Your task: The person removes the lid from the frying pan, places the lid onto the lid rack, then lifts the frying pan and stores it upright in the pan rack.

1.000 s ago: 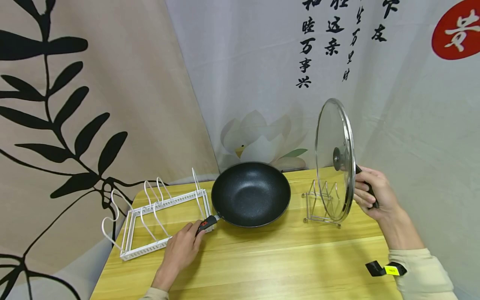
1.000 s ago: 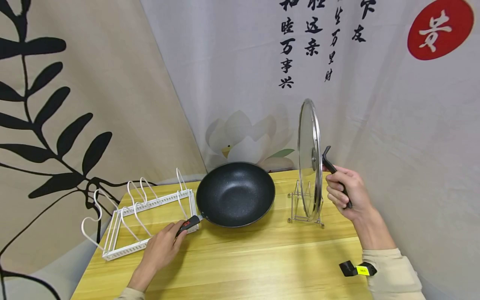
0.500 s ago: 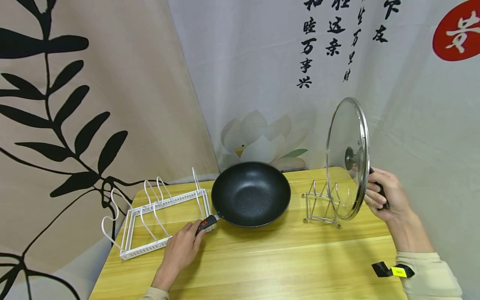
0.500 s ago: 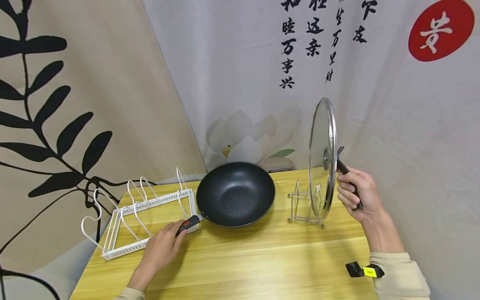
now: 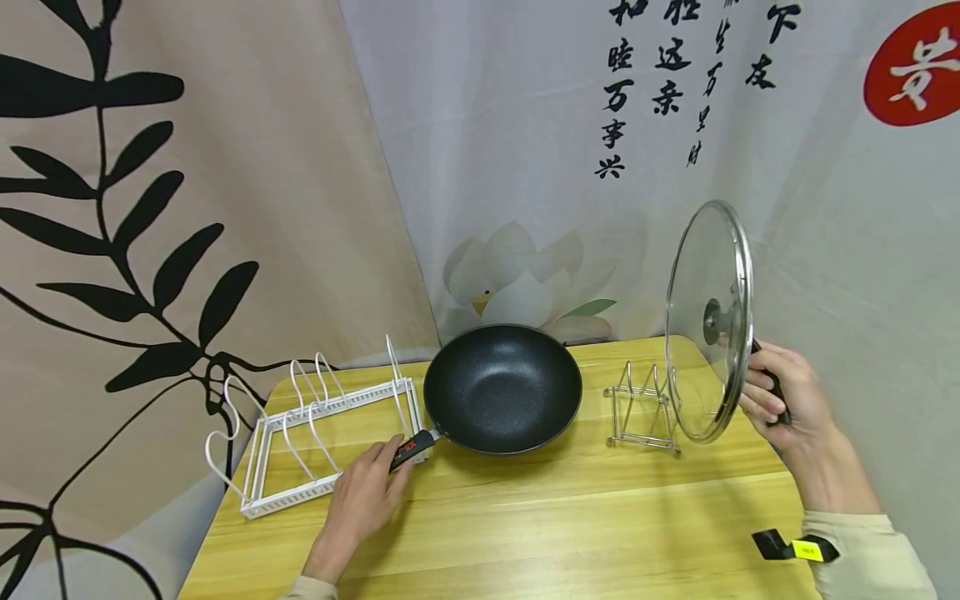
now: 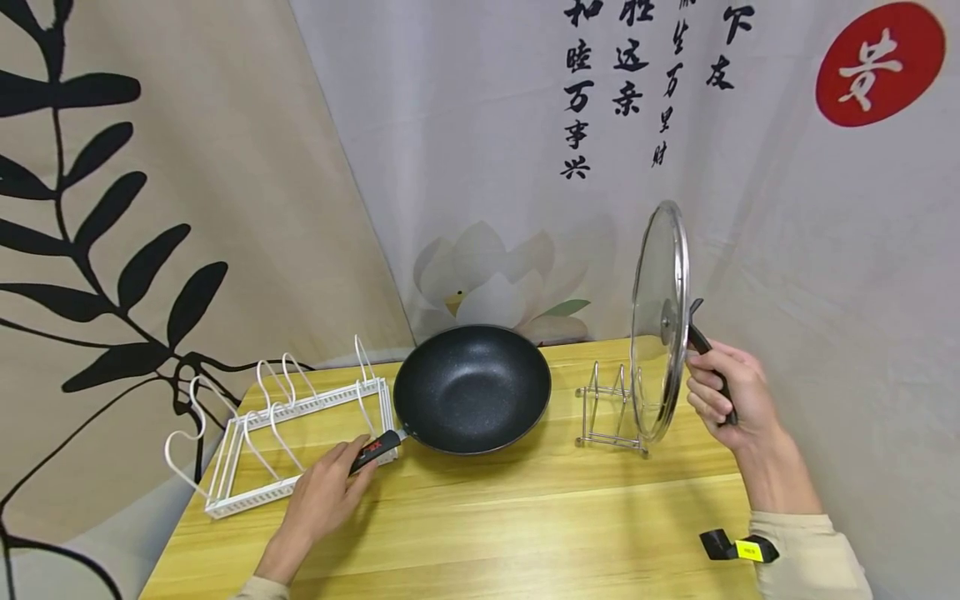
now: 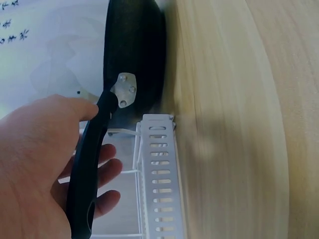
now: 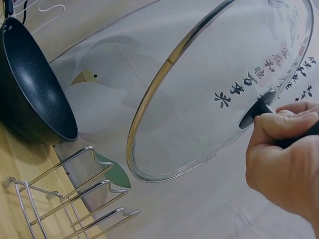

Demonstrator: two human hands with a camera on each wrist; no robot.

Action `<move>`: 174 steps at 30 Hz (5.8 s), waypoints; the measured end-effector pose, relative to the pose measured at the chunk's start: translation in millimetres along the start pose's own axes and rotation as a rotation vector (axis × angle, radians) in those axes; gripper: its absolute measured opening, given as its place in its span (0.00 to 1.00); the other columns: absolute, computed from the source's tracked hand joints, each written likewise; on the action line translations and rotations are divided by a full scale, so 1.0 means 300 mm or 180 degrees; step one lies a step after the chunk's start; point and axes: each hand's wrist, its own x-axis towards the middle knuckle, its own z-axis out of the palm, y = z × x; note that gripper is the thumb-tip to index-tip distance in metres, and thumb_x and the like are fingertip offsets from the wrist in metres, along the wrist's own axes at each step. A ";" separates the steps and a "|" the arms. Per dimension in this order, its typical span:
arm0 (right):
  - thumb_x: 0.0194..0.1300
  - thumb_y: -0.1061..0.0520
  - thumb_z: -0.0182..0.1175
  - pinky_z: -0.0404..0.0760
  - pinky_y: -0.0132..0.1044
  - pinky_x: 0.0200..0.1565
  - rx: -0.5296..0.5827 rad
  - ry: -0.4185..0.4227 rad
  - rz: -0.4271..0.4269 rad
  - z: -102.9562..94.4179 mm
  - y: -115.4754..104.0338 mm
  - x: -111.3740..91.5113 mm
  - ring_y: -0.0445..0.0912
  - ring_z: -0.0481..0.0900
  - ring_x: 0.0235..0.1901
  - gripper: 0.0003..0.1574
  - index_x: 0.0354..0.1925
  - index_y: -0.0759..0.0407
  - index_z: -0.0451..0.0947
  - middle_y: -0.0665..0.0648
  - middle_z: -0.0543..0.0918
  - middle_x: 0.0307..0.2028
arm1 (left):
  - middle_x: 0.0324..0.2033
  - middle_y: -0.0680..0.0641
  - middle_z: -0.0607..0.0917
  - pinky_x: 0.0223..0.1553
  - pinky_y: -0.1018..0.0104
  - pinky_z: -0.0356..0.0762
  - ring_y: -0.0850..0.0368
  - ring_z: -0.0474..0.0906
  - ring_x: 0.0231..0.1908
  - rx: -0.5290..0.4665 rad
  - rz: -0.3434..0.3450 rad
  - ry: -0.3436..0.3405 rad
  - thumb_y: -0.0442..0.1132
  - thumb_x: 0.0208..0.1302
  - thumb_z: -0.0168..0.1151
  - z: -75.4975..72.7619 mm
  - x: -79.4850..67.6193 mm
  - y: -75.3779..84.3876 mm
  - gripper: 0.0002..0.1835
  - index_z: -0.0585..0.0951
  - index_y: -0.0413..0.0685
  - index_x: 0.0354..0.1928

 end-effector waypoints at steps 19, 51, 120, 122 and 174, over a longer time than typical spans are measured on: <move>0.79 0.70 0.17 0.42 0.33 0.12 -0.0064 0.0019 -0.0033 -0.017 -0.004 -0.022 0.43 0.44 0.11 0.35 0.63 0.78 0.70 0.53 0.44 0.21 | 0.61 0.43 0.85 0.59 0.42 0.79 0.42 0.83 0.59 -0.0355 0.0427 0.0564 0.45 0.67 0.69 0.000 0.000 0.032 0.25 0.81 0.48 0.65; 0.79 0.70 0.18 0.41 0.32 0.12 -0.0267 0.0247 0.0004 -0.019 -0.002 -0.036 0.43 0.43 0.10 0.36 0.54 0.73 0.77 0.53 0.44 0.21 | 0.67 0.48 0.80 0.67 0.47 0.74 0.48 0.77 0.67 -0.0711 0.1026 0.0591 0.49 0.72 0.63 0.067 0.110 0.253 0.28 0.75 0.53 0.71; 0.77 0.73 0.21 0.39 0.32 0.13 -0.0499 0.0386 -0.0031 -0.019 0.004 -0.038 0.43 0.42 0.11 0.30 0.36 0.63 0.72 0.52 0.45 0.20 | 0.71 0.49 0.76 0.74 0.56 0.71 0.52 0.73 0.73 -0.0849 0.1613 -0.0323 0.60 0.81 0.46 0.305 0.424 0.809 0.31 0.68 0.52 0.76; 0.77 0.73 0.21 0.39 0.32 0.13 -0.0460 0.0348 -0.0033 -0.019 0.007 -0.039 0.43 0.42 0.11 0.30 0.37 0.65 0.72 0.52 0.45 0.20 | 0.71 0.48 0.76 0.72 0.58 0.72 0.53 0.74 0.71 -0.0943 0.1572 -0.0387 0.59 0.81 0.46 0.313 0.430 0.826 0.31 0.67 0.52 0.76; 0.76 0.72 0.18 0.43 0.32 0.13 -0.0079 0.0188 0.0061 -0.053 0.022 -0.035 0.43 0.44 0.12 0.34 0.57 0.78 0.72 0.52 0.45 0.21 | 0.27 0.57 0.85 0.20 0.75 0.65 0.68 0.66 0.17 -0.1361 0.0357 -0.0865 0.52 0.83 0.44 0.424 0.496 0.993 0.23 0.77 0.53 0.69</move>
